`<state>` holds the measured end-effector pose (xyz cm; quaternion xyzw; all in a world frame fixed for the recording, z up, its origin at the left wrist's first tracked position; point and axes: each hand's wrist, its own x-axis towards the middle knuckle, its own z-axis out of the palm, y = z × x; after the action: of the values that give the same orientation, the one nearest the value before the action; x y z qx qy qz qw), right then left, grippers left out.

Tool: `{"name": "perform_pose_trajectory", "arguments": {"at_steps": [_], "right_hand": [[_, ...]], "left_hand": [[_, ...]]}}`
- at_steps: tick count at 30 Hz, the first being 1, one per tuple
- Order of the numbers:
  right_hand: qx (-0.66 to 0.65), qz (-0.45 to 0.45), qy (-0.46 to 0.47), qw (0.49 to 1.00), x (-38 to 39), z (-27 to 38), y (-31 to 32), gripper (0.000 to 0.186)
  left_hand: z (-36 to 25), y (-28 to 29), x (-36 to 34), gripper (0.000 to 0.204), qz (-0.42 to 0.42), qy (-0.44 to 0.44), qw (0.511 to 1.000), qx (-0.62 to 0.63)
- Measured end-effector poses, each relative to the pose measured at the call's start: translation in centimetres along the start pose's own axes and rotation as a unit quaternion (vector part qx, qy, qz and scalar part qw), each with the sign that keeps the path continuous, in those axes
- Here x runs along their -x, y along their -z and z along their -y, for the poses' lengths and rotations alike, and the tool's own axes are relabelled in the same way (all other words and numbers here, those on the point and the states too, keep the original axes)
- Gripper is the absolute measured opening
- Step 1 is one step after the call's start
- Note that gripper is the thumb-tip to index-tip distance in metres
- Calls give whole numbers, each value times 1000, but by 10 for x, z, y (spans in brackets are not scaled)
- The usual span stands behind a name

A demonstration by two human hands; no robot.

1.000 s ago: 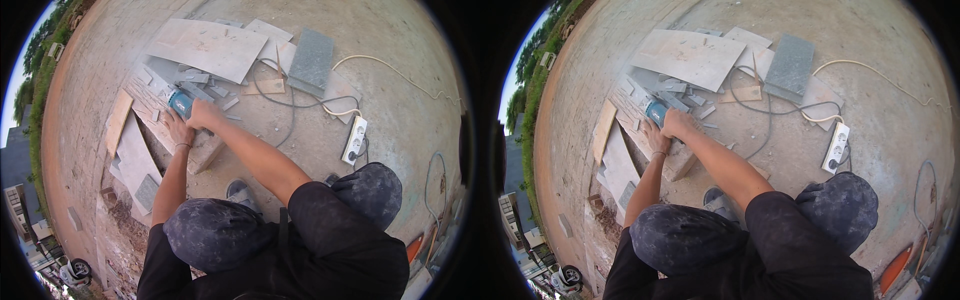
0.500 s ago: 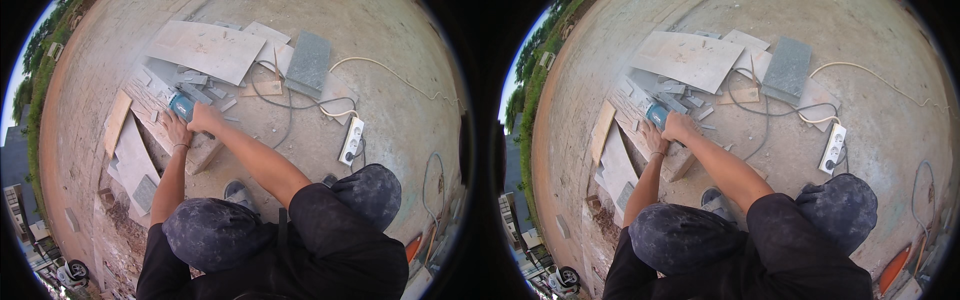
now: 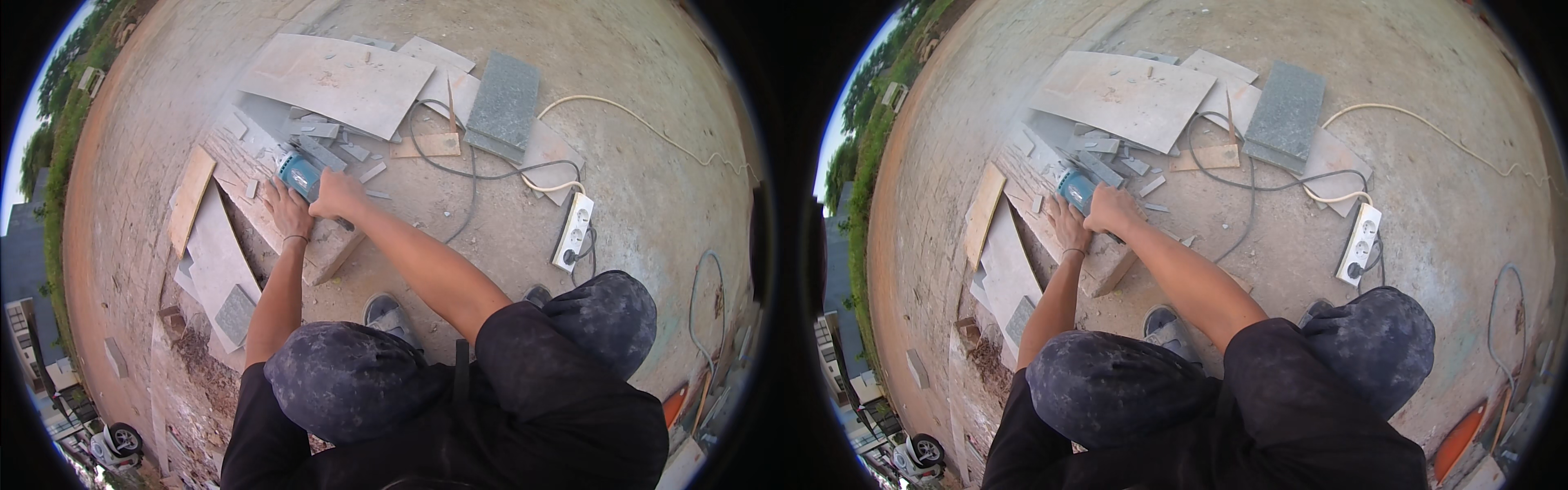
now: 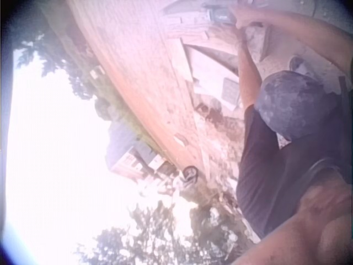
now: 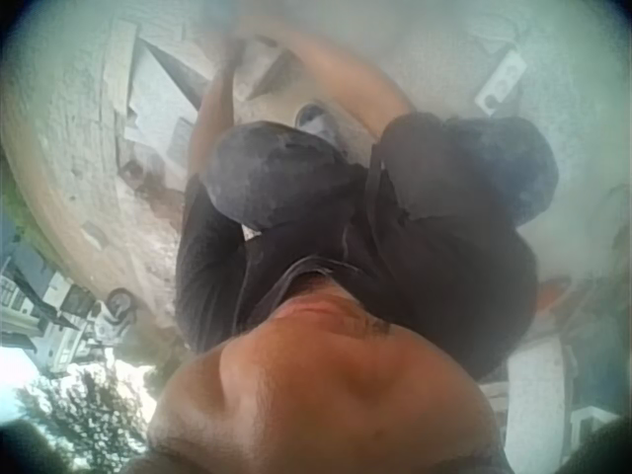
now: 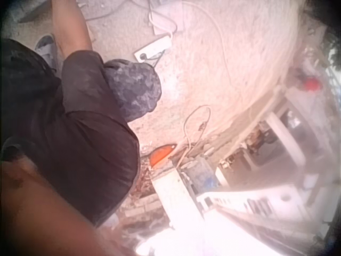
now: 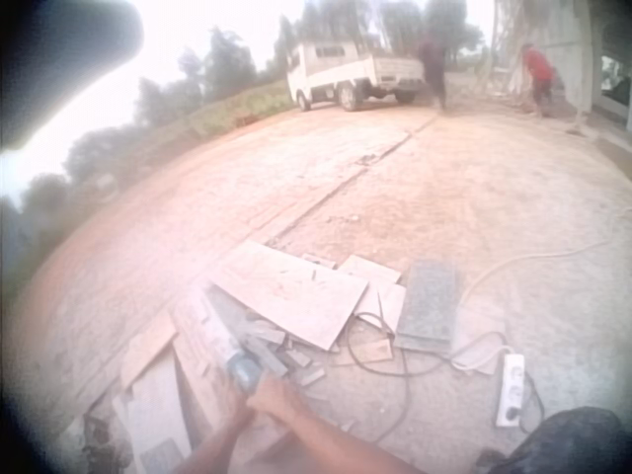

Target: The person uses a power grinder to cut through stone tiles while holding them against a stone block, then handles and inspects the smaller cut pieces.

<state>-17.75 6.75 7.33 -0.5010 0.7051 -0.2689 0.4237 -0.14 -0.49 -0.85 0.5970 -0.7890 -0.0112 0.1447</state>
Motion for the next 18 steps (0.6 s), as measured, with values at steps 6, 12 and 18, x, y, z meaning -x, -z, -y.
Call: {"name": "perform_pose_trajectory", "arguments": {"at_steps": [6,12,18], "right_hand": [[6,-7,-15,1000,1,-5,-5,70],[10,-17,-9,1000,7,-7,-4,67],[6,-29,8,1000,12,-11,-6,65]], "left_hand": [[0,-3,-1,58,0,4,1000,-2],[-5,1,0,58,5,14,1000,6],[-6,2,0,58,0,13,1000,1]]}}
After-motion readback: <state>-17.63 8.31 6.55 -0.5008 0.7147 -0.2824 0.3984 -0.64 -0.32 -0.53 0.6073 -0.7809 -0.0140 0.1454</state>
